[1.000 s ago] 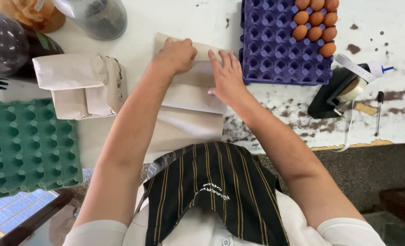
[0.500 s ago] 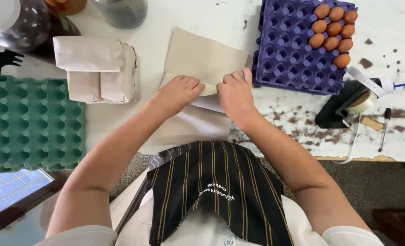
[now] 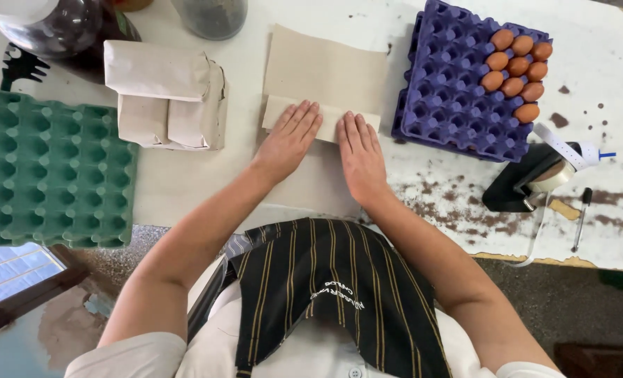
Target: Wrapping individual eggs in paper sheets at a grocery store counter and moving between store sections.
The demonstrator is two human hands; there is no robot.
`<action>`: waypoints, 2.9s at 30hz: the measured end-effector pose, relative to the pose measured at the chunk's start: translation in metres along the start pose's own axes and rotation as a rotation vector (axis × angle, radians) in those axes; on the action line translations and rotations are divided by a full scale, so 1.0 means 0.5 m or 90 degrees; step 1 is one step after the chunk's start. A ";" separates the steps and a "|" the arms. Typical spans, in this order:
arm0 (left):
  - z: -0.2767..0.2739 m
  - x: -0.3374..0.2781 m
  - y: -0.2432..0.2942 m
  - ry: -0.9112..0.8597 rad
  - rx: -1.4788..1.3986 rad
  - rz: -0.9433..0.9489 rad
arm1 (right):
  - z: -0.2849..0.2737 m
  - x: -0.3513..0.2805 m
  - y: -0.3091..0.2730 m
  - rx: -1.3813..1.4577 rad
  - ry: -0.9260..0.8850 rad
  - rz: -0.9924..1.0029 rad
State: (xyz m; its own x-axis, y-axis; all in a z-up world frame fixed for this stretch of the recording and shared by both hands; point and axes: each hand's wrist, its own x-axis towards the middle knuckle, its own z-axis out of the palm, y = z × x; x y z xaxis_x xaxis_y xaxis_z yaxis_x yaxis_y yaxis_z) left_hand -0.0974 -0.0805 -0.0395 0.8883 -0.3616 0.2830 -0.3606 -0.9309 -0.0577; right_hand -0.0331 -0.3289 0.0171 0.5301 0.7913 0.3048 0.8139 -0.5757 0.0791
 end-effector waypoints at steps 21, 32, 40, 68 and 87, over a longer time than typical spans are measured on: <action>0.011 0.002 0.066 0.033 -0.026 -0.123 | 0.046 -0.012 -0.046 -0.012 -0.013 0.087; 0.048 0.076 0.134 -0.021 -0.203 -0.508 | 0.132 0.059 -0.015 0.433 -0.319 0.436; 0.158 0.111 -0.060 -0.210 -0.632 -0.753 | 0.161 0.076 0.071 0.530 -0.315 0.690; -0.138 -0.103 0.130 -0.192 -0.868 -0.861 | -0.031 -0.076 -0.027 0.931 -0.237 0.914; -0.080 -0.187 0.126 -0.204 -0.416 -0.487 | -0.050 -0.161 0.013 0.561 -0.276 0.389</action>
State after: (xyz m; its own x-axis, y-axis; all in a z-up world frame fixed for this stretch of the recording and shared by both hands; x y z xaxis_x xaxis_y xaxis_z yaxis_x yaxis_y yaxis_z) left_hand -0.2146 -0.1035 -0.0315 0.9431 0.2243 -0.2454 0.3284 -0.7431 0.5831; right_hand -0.0766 -0.4013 0.0170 0.7904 0.5337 -0.3008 0.1873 -0.6780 -0.7108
